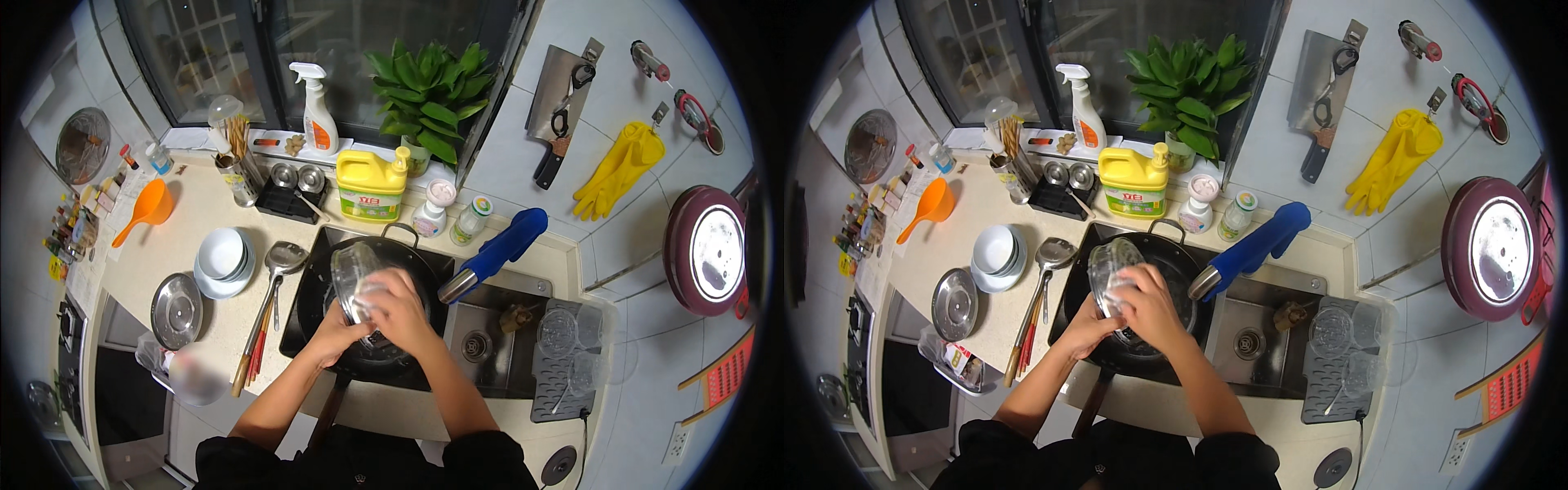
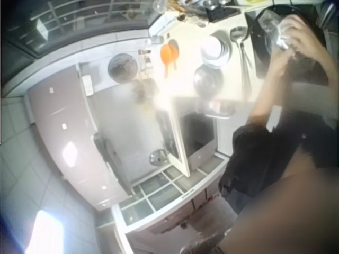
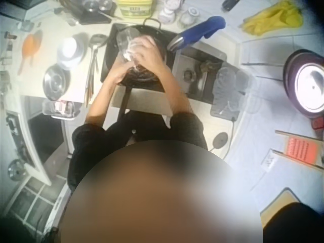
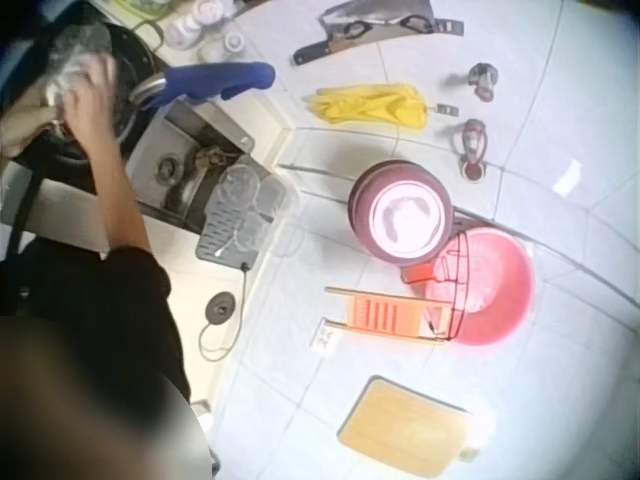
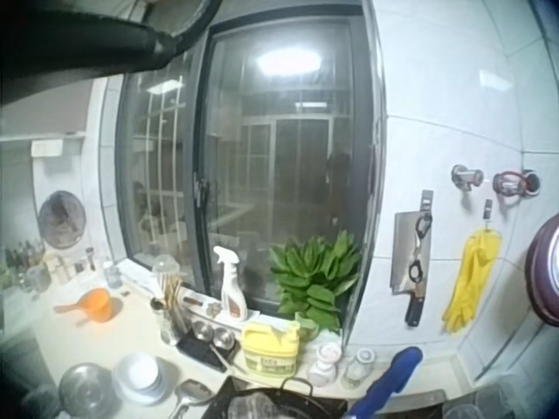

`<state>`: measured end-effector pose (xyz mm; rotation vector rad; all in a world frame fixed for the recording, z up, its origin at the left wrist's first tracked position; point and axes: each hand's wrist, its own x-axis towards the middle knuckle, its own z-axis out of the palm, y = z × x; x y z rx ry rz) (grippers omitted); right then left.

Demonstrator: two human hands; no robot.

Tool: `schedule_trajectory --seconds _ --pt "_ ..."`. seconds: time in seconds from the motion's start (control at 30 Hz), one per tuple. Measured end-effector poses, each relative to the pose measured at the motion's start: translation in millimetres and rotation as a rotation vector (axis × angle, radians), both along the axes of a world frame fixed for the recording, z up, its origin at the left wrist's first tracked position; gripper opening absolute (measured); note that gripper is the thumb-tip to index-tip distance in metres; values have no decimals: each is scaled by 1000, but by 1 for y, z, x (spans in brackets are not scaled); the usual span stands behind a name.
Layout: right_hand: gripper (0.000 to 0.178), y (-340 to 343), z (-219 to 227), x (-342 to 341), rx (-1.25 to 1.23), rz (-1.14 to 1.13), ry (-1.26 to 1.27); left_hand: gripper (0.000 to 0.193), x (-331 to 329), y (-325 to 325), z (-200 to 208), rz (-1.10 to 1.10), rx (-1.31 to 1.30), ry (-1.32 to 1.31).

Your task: The person scrubs a metal pot lid with a pink sponge, then washes a metal steamer insert and a black wok in the sink. They use a wooden spoon to assist in cleaning the lid and a yellow sponge for the wok. The person rinses the items under running water and places the cleaned steamer insert on the counter.

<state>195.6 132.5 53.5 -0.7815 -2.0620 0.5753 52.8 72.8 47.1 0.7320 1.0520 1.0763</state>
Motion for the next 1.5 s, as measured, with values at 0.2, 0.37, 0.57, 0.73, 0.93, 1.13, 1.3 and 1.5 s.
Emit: schedule_trajectory --seconds 0.2,0.37,0.57,0.73,0.93,1.13,1.3,1.5 --pt "23 -5 -14 -5 -13 -35 -48 43 -9 1 -20 -114 -17 -97" --pt "24 -54 -37 6 -123 -162 49 46 -10 1 -30 -87 -42 -186" --pt "18 -48 -13 18 -701 -261 317 63 -11 -4 -26 -168 274 471" --pt "19 -28 27 17 -300 8 -20 45 -12 -2 -25 -155 464 886" --pt "17 -19 33 11 -202 95 -491 37 -11 1 -25 -170 548 1009" --pt "15 -30 5 -21 -114 -56 -586 33 -16 -4 -45 -79 632 1101" --pt "15 -5 -10 9 -131 -211 -211 51 -29 0 -35 -18 601 1086" --pt "16 -25 -3 -3 -194 -306 12 40 -36 9 -20 -20 844 1179"
